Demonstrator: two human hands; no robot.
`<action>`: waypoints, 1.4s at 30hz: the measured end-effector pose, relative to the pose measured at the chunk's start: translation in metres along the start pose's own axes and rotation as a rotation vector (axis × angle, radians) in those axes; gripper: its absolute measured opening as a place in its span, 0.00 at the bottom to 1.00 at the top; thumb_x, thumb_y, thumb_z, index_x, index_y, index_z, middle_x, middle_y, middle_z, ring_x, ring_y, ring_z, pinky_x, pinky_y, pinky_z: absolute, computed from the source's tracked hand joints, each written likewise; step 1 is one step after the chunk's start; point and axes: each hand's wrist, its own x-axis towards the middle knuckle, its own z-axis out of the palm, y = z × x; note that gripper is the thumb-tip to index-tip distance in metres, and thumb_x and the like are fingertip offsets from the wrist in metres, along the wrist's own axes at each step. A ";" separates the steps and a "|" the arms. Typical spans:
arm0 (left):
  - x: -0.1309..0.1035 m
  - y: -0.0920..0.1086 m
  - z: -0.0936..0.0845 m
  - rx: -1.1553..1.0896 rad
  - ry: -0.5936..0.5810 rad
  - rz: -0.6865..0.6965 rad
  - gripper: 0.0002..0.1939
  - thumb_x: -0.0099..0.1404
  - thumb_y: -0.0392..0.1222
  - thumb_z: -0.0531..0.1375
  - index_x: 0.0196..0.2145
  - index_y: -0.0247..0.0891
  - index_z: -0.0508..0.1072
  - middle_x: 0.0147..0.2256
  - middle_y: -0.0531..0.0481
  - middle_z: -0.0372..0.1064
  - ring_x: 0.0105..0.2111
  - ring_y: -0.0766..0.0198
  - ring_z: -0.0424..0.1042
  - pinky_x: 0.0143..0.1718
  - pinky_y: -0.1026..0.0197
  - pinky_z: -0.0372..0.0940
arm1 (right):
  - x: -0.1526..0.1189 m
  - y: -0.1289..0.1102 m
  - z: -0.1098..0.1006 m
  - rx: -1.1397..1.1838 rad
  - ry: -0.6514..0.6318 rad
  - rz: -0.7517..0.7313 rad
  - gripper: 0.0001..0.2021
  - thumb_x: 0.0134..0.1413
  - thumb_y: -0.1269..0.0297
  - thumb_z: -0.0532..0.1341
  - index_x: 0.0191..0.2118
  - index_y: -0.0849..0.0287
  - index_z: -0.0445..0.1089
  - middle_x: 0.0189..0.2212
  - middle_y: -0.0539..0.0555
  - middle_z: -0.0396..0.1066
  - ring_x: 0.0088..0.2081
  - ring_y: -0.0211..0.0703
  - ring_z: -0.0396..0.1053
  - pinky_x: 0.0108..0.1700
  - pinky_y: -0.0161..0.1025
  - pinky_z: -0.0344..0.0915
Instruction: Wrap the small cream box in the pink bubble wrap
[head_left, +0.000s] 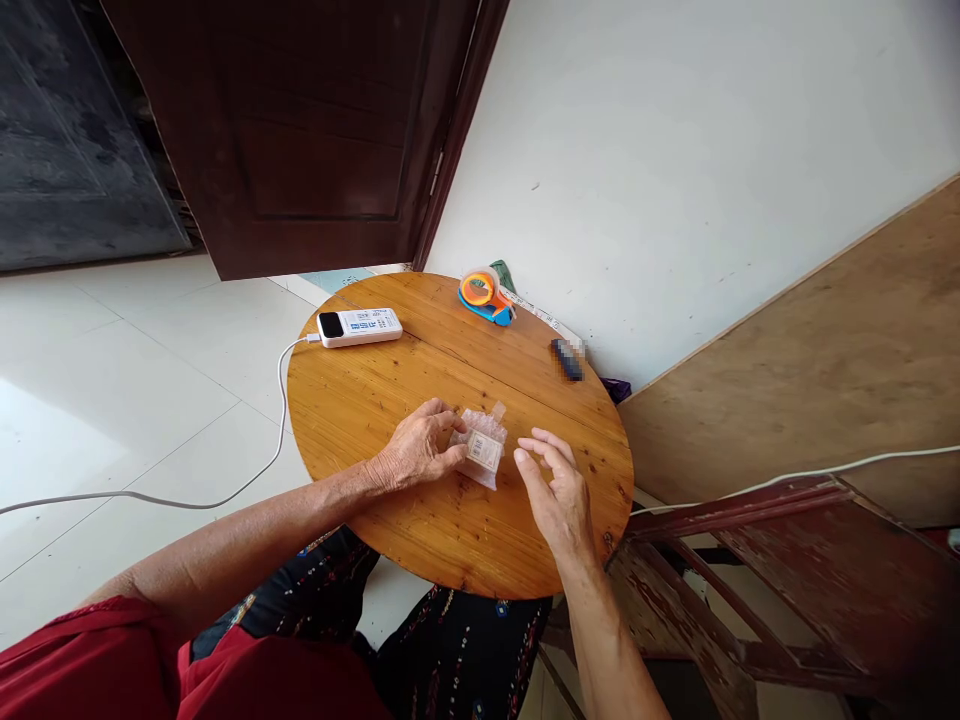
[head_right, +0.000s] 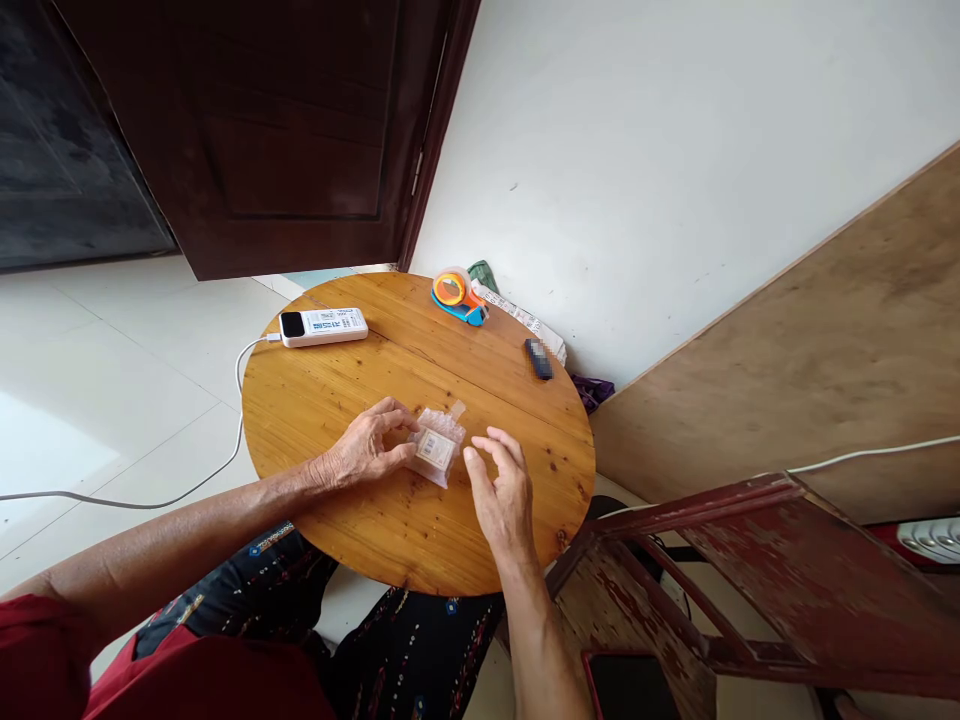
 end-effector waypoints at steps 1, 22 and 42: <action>0.000 0.001 0.000 0.031 -0.011 -0.006 0.15 0.60 0.46 0.61 0.44 0.38 0.74 0.41 0.46 0.69 0.43 0.56 0.70 0.48 0.53 0.66 | 0.006 0.005 0.002 0.006 -0.009 0.037 0.16 0.58 0.51 0.58 0.38 0.57 0.76 0.48 0.61 0.72 0.50 0.53 0.70 0.52 0.52 0.66; -0.001 0.006 -0.005 -0.227 -0.020 0.062 0.34 0.58 0.43 0.60 0.61 0.38 0.59 0.46 0.44 0.67 0.48 0.54 0.68 0.53 0.48 0.63 | 0.076 -0.004 0.028 0.417 0.085 0.211 0.18 0.53 0.47 0.60 0.27 0.58 0.65 0.20 0.44 0.55 0.24 0.35 0.51 0.26 0.34 0.50; 0.082 0.003 0.040 -1.052 -0.029 -0.542 0.15 0.45 0.36 0.71 0.32 0.31 0.74 0.25 0.51 0.72 0.22 0.68 0.69 0.28 0.65 0.64 | 0.059 -0.010 0.013 0.238 0.059 0.231 0.21 0.51 0.43 0.60 0.36 0.58 0.72 0.32 0.55 0.74 0.33 0.45 0.70 0.37 0.40 0.65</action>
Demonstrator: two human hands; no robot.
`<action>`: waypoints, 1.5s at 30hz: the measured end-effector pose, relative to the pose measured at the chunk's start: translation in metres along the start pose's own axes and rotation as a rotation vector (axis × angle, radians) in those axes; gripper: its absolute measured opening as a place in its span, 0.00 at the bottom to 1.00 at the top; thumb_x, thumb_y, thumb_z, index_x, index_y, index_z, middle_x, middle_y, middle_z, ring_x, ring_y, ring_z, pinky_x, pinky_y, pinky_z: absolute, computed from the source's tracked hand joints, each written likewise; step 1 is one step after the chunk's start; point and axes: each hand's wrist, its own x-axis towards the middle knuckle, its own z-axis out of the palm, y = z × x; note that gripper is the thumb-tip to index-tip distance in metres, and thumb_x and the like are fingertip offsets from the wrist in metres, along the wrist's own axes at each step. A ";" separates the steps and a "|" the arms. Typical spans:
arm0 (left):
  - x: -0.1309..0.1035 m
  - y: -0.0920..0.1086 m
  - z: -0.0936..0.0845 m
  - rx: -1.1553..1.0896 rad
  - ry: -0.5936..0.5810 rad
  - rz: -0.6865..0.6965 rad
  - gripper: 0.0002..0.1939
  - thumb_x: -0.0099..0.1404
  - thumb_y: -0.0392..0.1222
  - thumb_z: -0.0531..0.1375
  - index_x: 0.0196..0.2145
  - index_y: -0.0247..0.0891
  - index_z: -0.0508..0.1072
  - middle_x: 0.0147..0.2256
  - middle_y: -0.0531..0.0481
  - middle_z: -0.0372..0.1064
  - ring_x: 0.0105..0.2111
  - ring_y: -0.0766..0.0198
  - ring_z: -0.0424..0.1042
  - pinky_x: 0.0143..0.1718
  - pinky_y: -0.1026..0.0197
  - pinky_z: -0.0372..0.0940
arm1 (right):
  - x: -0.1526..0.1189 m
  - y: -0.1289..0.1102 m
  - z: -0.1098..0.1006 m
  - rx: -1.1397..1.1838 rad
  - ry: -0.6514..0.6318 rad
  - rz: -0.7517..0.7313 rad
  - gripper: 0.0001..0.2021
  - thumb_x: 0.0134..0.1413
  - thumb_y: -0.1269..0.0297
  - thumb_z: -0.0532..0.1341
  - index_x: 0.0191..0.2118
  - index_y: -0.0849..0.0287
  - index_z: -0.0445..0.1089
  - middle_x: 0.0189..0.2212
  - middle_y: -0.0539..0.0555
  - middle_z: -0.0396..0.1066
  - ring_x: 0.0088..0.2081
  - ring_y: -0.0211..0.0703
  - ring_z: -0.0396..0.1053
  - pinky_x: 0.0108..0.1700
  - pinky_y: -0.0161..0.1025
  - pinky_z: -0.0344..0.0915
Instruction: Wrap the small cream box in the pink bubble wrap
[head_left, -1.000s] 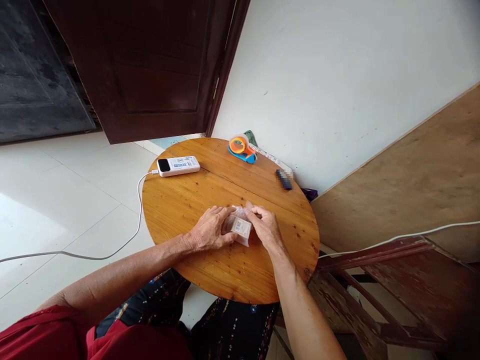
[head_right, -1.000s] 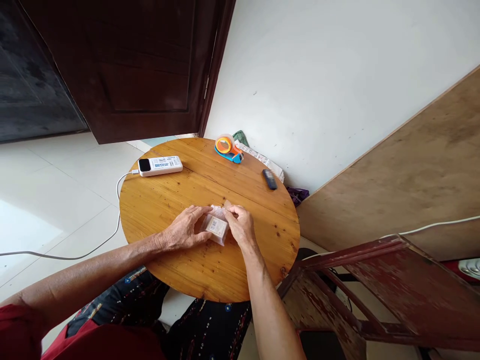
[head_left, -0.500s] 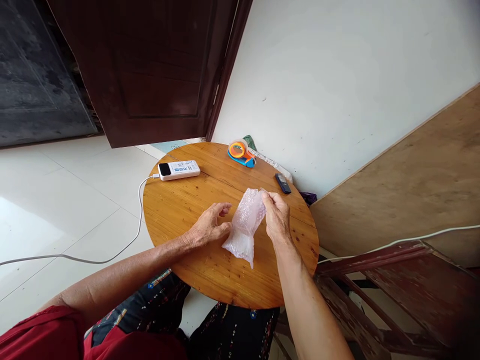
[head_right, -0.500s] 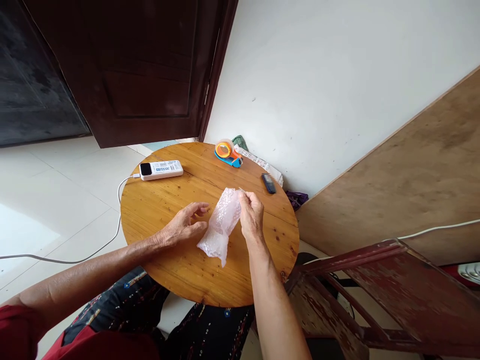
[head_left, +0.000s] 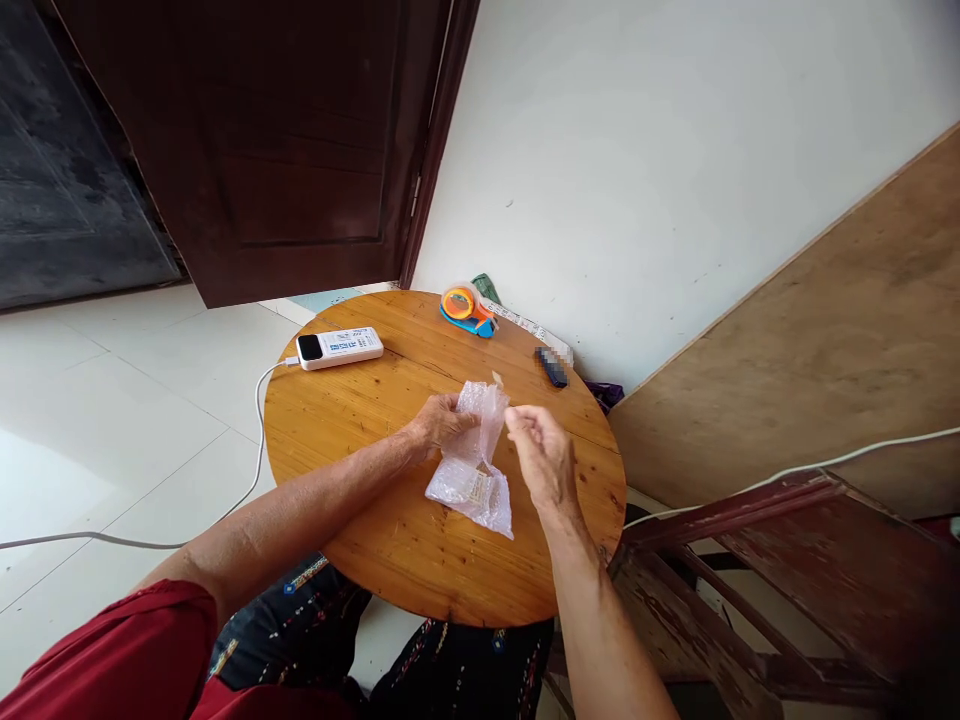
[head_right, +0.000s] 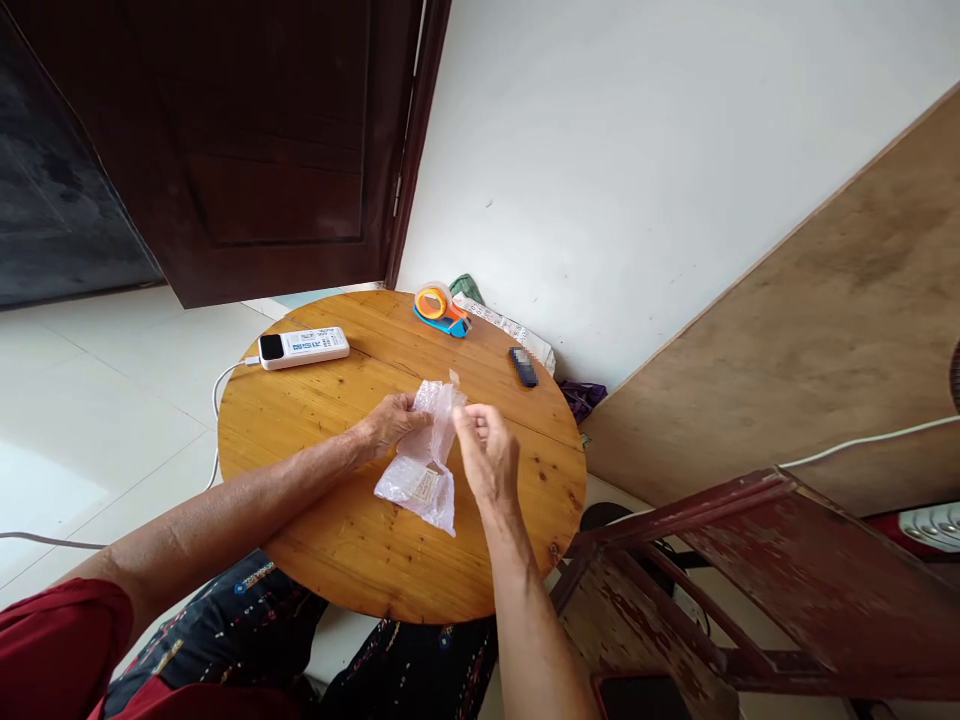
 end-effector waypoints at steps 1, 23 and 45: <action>-0.001 -0.002 0.000 -0.029 -0.025 0.006 0.17 0.44 0.40 0.73 0.31 0.31 0.74 0.25 0.51 0.73 0.22 0.68 0.69 0.27 0.65 0.63 | -0.005 -0.004 0.003 -0.015 -0.070 0.010 0.22 0.49 0.42 0.61 0.37 0.57 0.72 0.32 0.55 0.75 0.33 0.45 0.70 0.37 0.40 0.65; -0.032 0.021 -0.010 1.025 0.309 0.453 0.24 0.50 0.55 0.67 0.39 0.38 0.70 0.33 0.52 0.67 0.31 0.62 0.66 0.33 0.61 0.59 | -0.004 0.032 0.017 0.913 -0.094 0.408 0.18 0.43 0.50 0.70 0.38 0.55 0.74 0.36 0.51 0.79 0.37 0.47 0.76 0.43 0.44 0.71; 0.000 0.035 -0.050 0.493 0.480 0.317 0.16 0.51 0.38 0.63 0.40 0.36 0.70 0.36 0.49 0.72 0.34 0.65 0.70 0.37 0.64 0.65 | -0.001 0.029 -0.007 0.088 0.152 0.033 0.19 0.50 0.50 0.61 0.42 0.57 0.74 0.40 0.58 0.77 0.42 0.51 0.72 0.47 0.45 0.66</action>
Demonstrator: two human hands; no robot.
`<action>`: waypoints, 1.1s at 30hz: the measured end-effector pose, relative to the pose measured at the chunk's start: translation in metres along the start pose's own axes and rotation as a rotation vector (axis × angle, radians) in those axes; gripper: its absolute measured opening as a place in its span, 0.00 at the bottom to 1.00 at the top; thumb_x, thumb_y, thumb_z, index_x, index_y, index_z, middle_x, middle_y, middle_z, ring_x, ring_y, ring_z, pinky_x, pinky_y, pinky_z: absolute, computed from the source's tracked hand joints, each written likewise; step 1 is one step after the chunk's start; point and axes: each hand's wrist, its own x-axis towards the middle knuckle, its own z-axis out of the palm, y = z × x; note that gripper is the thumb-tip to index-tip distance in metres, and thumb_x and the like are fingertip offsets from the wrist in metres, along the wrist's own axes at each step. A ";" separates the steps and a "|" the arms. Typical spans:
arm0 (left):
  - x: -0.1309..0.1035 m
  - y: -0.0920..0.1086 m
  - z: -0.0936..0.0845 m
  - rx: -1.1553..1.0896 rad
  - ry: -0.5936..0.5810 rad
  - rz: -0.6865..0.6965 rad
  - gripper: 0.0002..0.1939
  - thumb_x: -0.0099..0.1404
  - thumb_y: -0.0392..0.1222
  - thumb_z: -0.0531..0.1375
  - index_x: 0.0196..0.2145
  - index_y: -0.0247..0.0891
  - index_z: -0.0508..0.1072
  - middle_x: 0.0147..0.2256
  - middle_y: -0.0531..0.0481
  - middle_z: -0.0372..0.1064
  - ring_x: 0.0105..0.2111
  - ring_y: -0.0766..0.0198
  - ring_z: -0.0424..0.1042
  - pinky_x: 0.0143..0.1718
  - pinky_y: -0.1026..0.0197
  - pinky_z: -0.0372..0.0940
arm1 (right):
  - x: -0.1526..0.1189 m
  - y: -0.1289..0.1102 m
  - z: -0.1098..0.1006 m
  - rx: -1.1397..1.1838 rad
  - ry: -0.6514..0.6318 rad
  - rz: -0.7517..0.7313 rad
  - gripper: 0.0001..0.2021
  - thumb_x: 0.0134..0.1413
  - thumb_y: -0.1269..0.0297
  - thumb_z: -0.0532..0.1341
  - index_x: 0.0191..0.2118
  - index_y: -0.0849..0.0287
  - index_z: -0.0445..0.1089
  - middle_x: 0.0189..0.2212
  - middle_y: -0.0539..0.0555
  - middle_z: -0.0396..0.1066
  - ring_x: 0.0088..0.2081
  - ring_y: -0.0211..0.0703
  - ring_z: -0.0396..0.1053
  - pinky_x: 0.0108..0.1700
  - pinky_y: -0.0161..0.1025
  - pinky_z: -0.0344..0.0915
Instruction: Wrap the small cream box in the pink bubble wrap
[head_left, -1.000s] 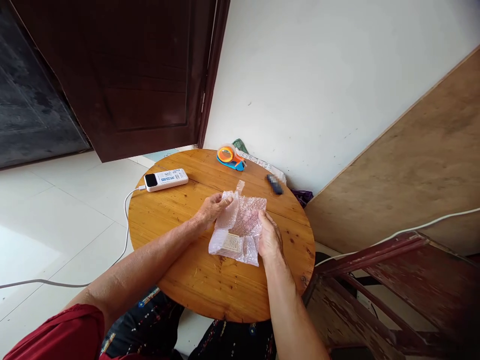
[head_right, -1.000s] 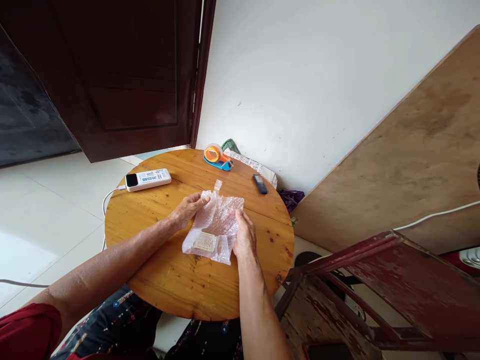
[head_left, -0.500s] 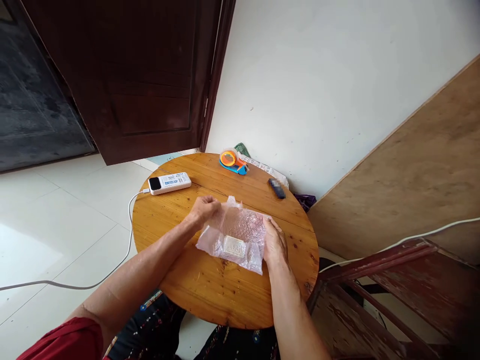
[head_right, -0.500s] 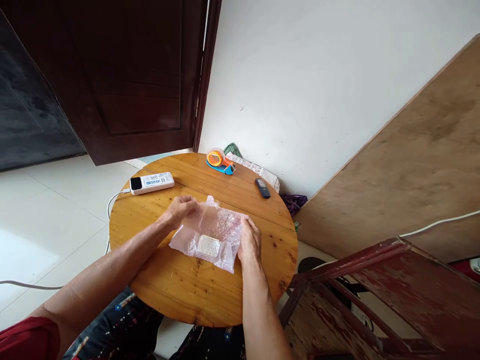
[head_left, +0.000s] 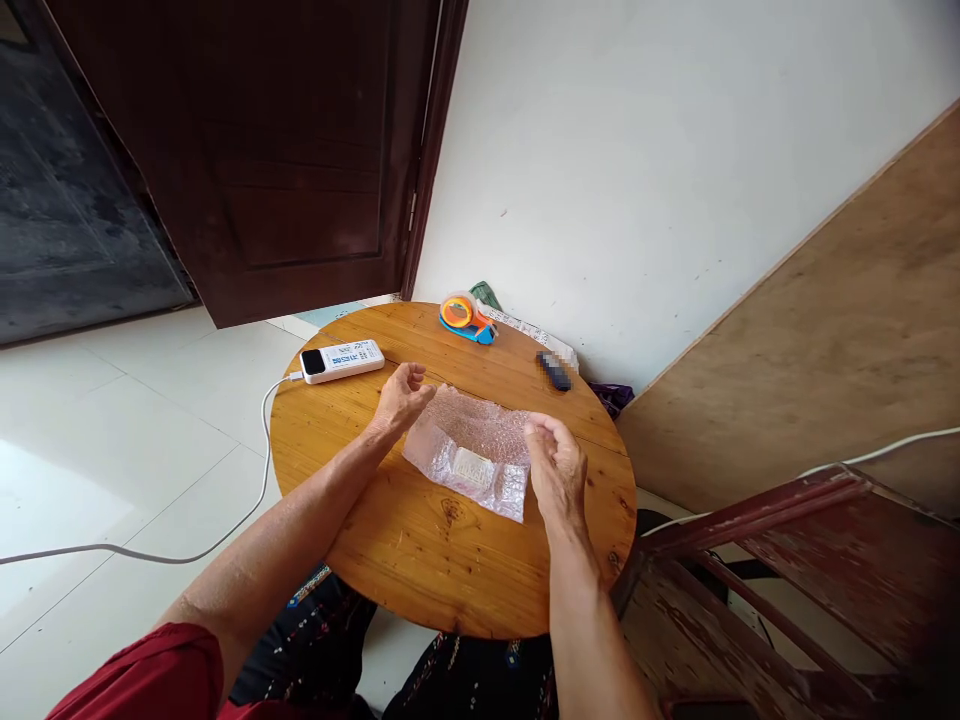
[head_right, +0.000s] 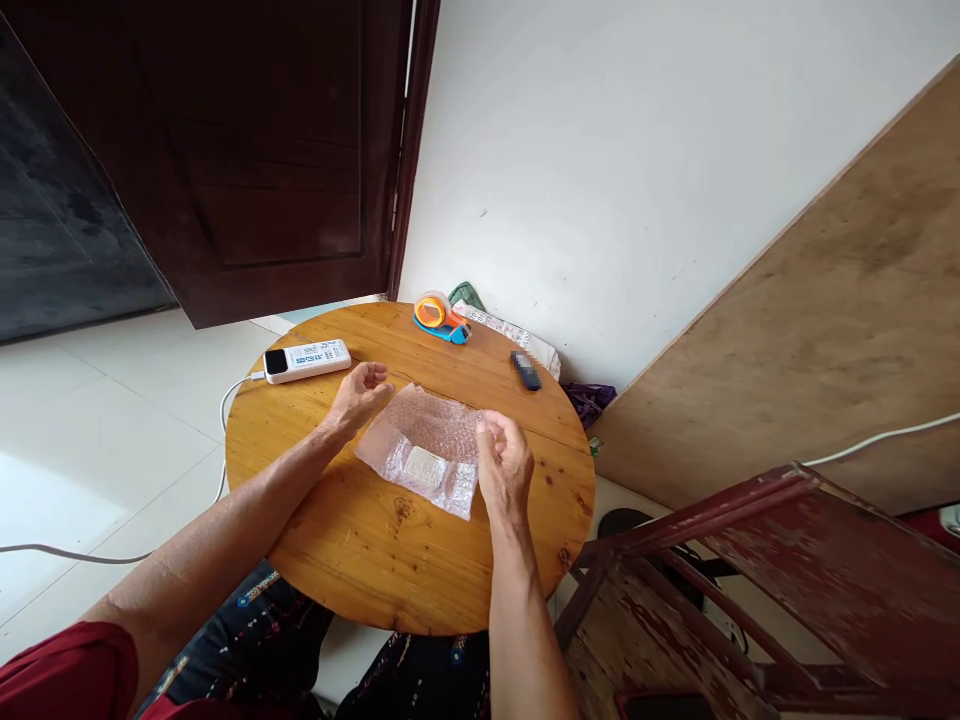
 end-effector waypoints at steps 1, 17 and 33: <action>-0.002 0.004 -0.003 0.087 -0.014 0.093 0.15 0.52 0.39 0.62 0.40 0.35 0.71 0.39 0.47 0.72 0.38 0.62 0.71 0.41 0.62 0.65 | -0.004 -0.009 -0.002 0.032 -0.144 -0.019 0.18 0.52 0.49 0.61 0.42 0.56 0.75 0.40 0.57 0.77 0.42 0.50 0.72 0.47 0.44 0.65; -0.086 0.038 -0.061 0.483 -0.937 0.234 0.11 0.64 0.47 0.58 0.35 0.41 0.78 0.26 0.50 0.73 0.25 0.64 0.69 0.29 0.64 0.61 | -0.079 -0.030 -0.047 -0.062 -0.881 0.044 0.14 0.63 0.53 0.55 0.39 0.55 0.74 0.26 0.49 0.73 0.31 0.41 0.71 0.35 0.37 0.65; -0.107 -0.014 -0.001 0.909 -0.687 0.545 0.61 0.47 0.64 0.67 0.68 0.33 0.46 0.65 0.29 0.52 0.64 0.39 0.53 0.62 0.40 0.48 | -0.050 -0.017 -0.023 -0.125 -0.297 -0.038 0.21 0.49 0.56 0.65 0.49 0.56 0.71 0.40 0.55 0.77 0.38 0.47 0.73 0.40 0.42 0.68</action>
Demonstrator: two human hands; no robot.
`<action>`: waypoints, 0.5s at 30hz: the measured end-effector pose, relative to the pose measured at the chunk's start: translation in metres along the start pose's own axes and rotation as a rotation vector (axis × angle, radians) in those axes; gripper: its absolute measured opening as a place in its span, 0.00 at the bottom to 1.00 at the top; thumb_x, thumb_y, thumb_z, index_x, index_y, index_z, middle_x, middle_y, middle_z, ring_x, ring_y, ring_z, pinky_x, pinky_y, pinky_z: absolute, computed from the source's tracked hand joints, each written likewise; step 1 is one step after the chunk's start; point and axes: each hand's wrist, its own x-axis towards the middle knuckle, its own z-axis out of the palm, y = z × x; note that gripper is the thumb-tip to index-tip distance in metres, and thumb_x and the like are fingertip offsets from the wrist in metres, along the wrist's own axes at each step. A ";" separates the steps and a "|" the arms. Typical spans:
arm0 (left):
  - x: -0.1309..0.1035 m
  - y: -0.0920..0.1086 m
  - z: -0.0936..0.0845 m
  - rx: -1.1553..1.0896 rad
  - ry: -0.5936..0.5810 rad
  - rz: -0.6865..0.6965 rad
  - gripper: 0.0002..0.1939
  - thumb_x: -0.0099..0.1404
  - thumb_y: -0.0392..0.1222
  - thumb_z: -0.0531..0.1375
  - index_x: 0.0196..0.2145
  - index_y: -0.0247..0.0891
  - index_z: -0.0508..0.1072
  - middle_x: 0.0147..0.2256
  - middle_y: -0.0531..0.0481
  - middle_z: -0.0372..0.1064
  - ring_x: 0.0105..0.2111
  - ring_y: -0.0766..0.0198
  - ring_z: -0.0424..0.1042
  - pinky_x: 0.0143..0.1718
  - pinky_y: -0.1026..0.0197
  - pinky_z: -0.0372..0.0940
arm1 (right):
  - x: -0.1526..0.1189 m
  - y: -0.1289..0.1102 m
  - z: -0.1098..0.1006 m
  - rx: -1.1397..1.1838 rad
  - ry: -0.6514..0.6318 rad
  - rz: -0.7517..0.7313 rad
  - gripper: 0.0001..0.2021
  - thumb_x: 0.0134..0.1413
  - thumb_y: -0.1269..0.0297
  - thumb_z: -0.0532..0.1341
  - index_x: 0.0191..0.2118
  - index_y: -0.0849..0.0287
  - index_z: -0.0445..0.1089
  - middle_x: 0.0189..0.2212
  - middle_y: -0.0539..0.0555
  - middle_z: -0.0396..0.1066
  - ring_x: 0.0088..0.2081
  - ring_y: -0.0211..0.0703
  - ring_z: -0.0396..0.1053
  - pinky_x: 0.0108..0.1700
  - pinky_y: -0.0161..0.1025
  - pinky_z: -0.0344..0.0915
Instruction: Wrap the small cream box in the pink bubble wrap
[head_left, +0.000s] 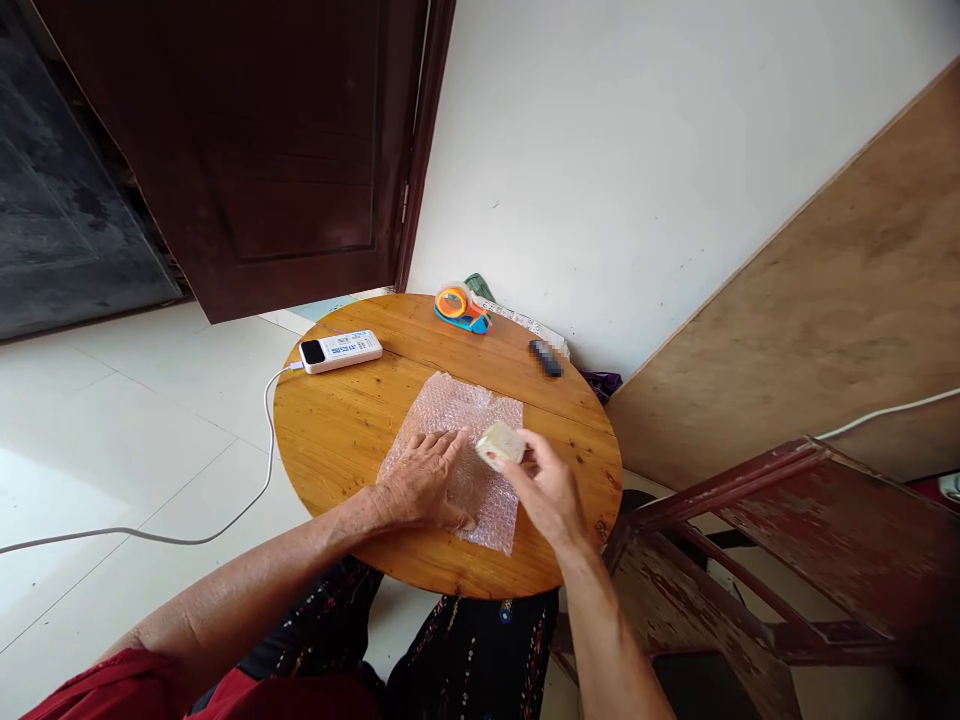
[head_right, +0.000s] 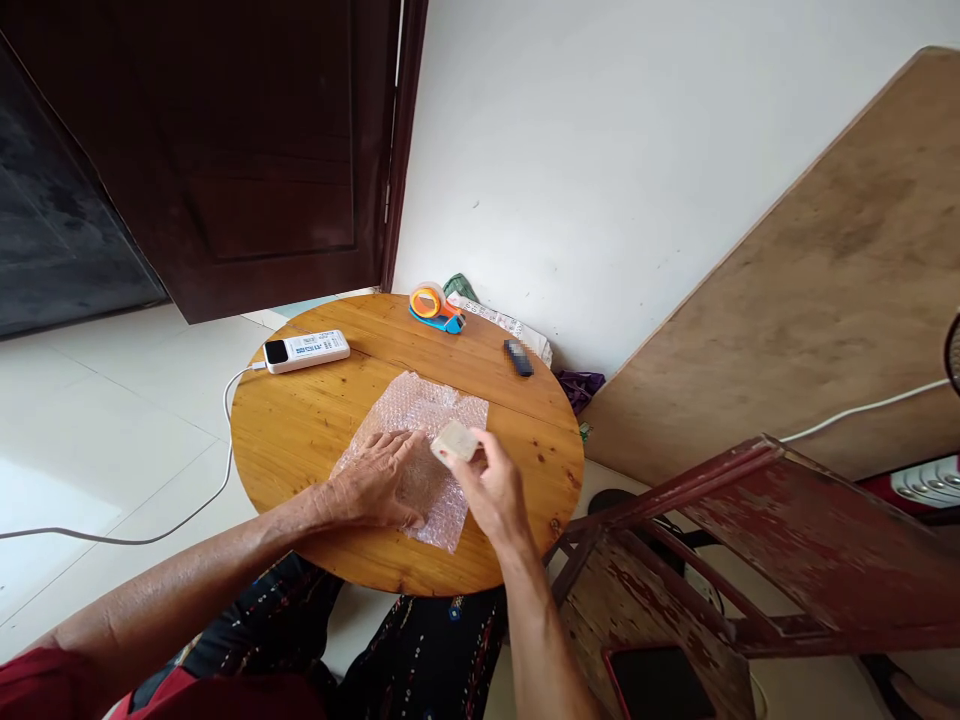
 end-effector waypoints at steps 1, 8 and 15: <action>-0.001 0.002 0.000 0.013 -0.011 0.015 0.60 0.47 0.66 0.67 0.68 0.34 0.48 0.65 0.30 0.51 0.65 0.38 0.51 0.62 0.38 0.47 | -0.001 0.006 -0.011 -0.013 0.068 0.014 0.22 0.49 0.52 0.65 0.49 0.56 0.71 0.41 0.56 0.77 0.38 0.47 0.73 0.39 0.41 0.68; -0.002 0.007 -0.005 0.063 -0.037 0.076 0.48 0.48 0.67 0.66 0.60 0.38 0.64 0.62 0.32 0.54 0.63 0.34 0.50 0.60 0.31 0.47 | -0.001 0.065 -0.069 -0.558 0.203 0.130 0.26 0.48 0.48 0.62 0.52 0.56 0.71 0.41 0.60 0.76 0.42 0.58 0.71 0.44 0.52 0.66; 0.004 0.007 0.000 0.080 -0.029 0.082 0.47 0.47 0.68 0.66 0.58 0.37 0.66 0.62 0.31 0.53 0.63 0.32 0.48 0.61 0.30 0.45 | -0.009 0.008 -0.041 -0.468 0.218 -0.240 0.19 0.59 0.54 0.56 0.52 0.55 0.71 0.51 0.61 0.71 0.53 0.56 0.67 0.57 0.53 0.61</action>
